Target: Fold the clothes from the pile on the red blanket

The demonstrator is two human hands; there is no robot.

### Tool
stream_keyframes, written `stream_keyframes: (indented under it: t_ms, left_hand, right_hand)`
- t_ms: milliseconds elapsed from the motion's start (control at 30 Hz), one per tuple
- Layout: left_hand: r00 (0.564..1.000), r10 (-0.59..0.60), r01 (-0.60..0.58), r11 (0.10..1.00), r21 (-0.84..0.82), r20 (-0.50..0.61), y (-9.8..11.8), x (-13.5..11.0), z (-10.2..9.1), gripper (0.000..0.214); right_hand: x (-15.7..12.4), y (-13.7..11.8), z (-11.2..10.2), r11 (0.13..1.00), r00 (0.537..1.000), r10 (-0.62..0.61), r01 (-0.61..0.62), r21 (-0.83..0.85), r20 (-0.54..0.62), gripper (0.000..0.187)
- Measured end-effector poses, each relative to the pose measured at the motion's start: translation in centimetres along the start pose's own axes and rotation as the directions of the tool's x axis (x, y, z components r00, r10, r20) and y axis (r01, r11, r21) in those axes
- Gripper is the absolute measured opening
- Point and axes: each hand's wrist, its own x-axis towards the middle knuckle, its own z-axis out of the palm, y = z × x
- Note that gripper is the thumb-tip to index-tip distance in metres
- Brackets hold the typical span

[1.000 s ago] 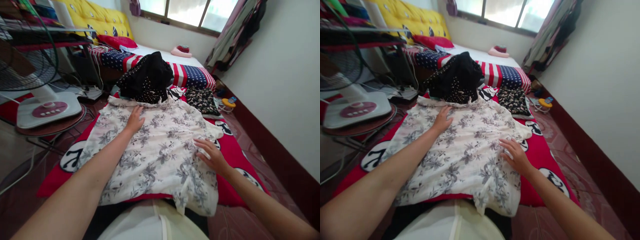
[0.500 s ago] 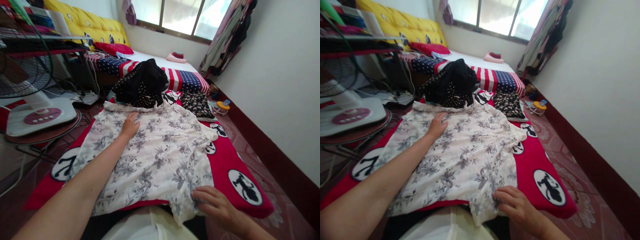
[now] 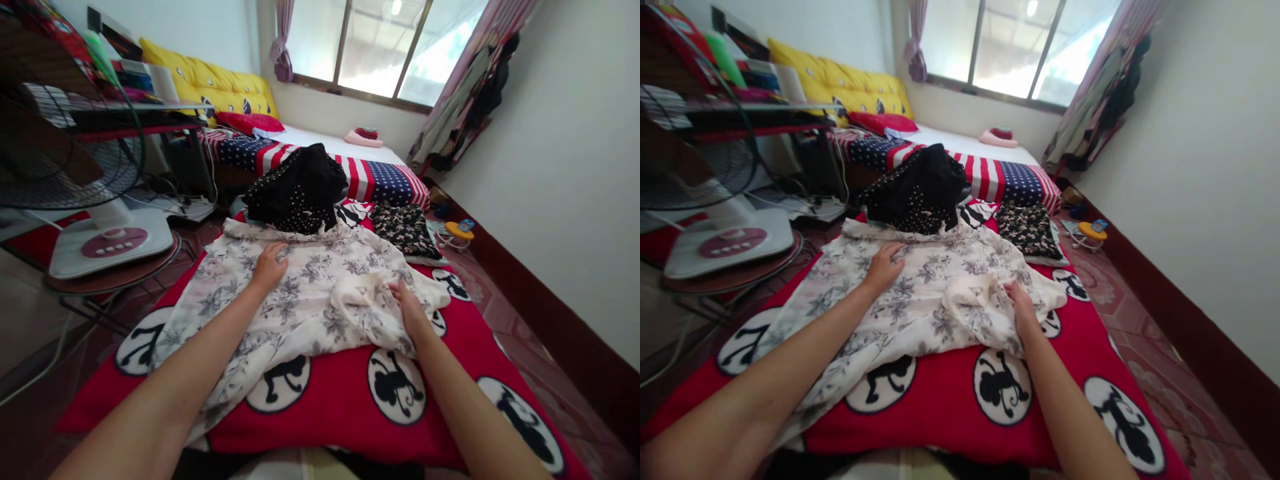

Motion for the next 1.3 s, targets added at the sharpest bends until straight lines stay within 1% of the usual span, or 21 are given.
stream_keyframes:
  t_ms: [67, 167, 233, 300, 367, 433, 533, 567, 600, 633, 700, 733, 767, 833, 867, 933, 1033, 1100, 1167, 1233, 1300]
  left_hand:
    - [0.999, -0.015, 0.017, 0.999, -0.038, 0.051, -0.2, -0.1, -0.4, 0.045]
    - [0.983, -0.016, 0.034, 0.995, -0.093, 0.182, 0.2, -1.1, -1.8, 0.040]
    - [0.964, -0.007, 0.040, 0.992, -0.119, 0.267, 1.4, -2.8, -3.4, 0.037]
    - [0.938, -0.003, 0.049, 0.991, -0.123, 0.347, 3.4, -5.4, -5.3, 0.037]
    - [0.892, -0.016, 0.056, 0.996, -0.076, 0.452, 5.8, -8.6, -7.1, 0.044]
    - [0.859, -0.033, 0.000, 0.998, 0.066, 0.512, 8.0, -11.9, -8.5, 0.060]
    - [0.839, -0.069, -0.067, 0.971, 0.229, 0.540, 10.0, -15.9, -9.2, 0.086]
    - [0.837, -0.085, -0.077, 0.960, 0.269, 0.541, 10.3, -16.8, -9.1, 0.087]
    - [0.838, -0.104, -0.080, 0.947, 0.310, 0.535, 10.4, -17.5, -9.1, 0.084]
    - [0.843, -0.127, -0.079, 0.932, 0.353, 0.523, 10.4, -18.1, -9.0, 0.078]
    - [0.854, -0.175, -0.069, 0.895, 0.440, 0.490, 10.3, -18.7, -9.2, 0.069]
    - [0.857, -0.202, -0.063, 0.872, 0.485, 0.474, 10.2, -18.9, -9.5, 0.068]
    - [0.858, -0.228, -0.057, 0.849, 0.526, 0.461, 10.0, -19.1, -9.8, 0.067]
    - [0.853, -0.267, -0.053, 0.811, 0.583, 0.449, 9.5, -19.3, -11.1, 0.067]
    - [0.850, -0.279, -0.054, 0.798, 0.600, 0.447, 9.2, -19.4, -11.9, 0.066]
    - [0.838, -0.302, -0.043, 0.793, 0.608, 0.454, 8.4, -19.5, -13.9, 0.064]
    - [0.811, -0.363, 0.050, 0.824, 0.564, 0.458, 6.8, -19.3, -17.4, 0.059]
    - [0.809, -0.388, 0.130, 0.850, 0.510, 0.441, 5.6, -18.9, -19.5, 0.054]
    - [0.821, -0.395, 0.203, 0.877, 0.436, 0.412, 4.5, -18.1, -21.3, 0.046]
    - [0.837, -0.404, 0.281, 0.896, 0.345, 0.368, 3.6, -17.1, -22.4, 0.037]
    - [0.851, -0.417, 0.353, 0.904, 0.243, 0.318, 2.9, -15.9, -22.9, 0.032]
  right_hand:
    - [0.1, 1.3, 1.0, 0.998, 1.000, 0.022, -0.021, 0.053, -0.010, 0.069]
    - [-0.4, 2.2, 1.3, 0.995, 0.999, -0.002, 0.006, 0.097, -0.041, 0.063]
    - [-0.5, 2.4, 1.3, 0.994, 0.999, -0.011, 0.015, 0.107, -0.037, 0.062]
    - [-0.2, 2.3, 1.2, 0.997, 1.000, -0.005, 0.006, 0.074, -0.015, 0.064]
    - [0.3, 2.0, 1.3, 0.997, 0.999, -0.032, 0.033, -0.069, 0.016, 0.069]
    - [0.6, 1.4, 1.8, 0.952, 0.991, -0.115, 0.130, -0.278, 0.069, 0.079]
    - [0.1, 0.2, 3.2, 0.793, 0.950, -0.268, 0.312, -0.524, 0.160, 0.097]
    - [-0.2, -0.2, 3.8, 0.742, 0.940, -0.293, 0.339, -0.578, 0.175, 0.098]
    - [-0.7, -0.5, 4.4, 0.703, 0.937, -0.298, 0.344, -0.622, 0.182, 0.093]
    - [-1.1, -0.7, 5.0, 0.676, 0.937, -0.292, 0.342, -0.653, 0.189, 0.083]
    - [-2.0, -0.8, 5.8, 0.653, 0.934, -0.287, 0.354, -0.670, 0.214, 0.052]
    - [-2.3, -0.8, 6.1, 0.655, 0.926, -0.303, 0.373, -0.657, 0.225, 0.041]
    - [-2.6, -0.7, 6.2, 0.668, 0.916, -0.331, 0.397, -0.629, 0.226, 0.035]
    - [-2.9, -0.4, 6.1, 0.730, 0.901, -0.391, 0.429, -0.532, 0.189, 0.037]
    - [-3.0, -0.3, 5.9, 0.776, 0.903, -0.399, 0.424, -0.466, 0.158, 0.040]
    - [-3.0, -0.1, 5.5, 0.866, 0.924, -0.369, 0.381, -0.324, 0.100, 0.045]
    - [-3.0, -0.4, 4.9, 0.945, 0.962, -0.274, 0.273, -0.180, 0.021, 0.047]
    - [-3.0, -0.9, 4.5, 0.970, 0.976, -0.215, 0.211, -0.123, -0.028, 0.048]
    - [-2.8, -1.6, 3.9, 0.982, 0.982, -0.179, 0.174, -0.078, -0.063, 0.048]
    - [-2.3, -2.5, 3.2, 0.984, 0.981, -0.174, 0.169, -0.058, -0.090, 0.047]
    - [-1.3, -3.5, 2.5, 0.980, 0.975, -0.200, 0.197, -0.035, -0.102, 0.048]
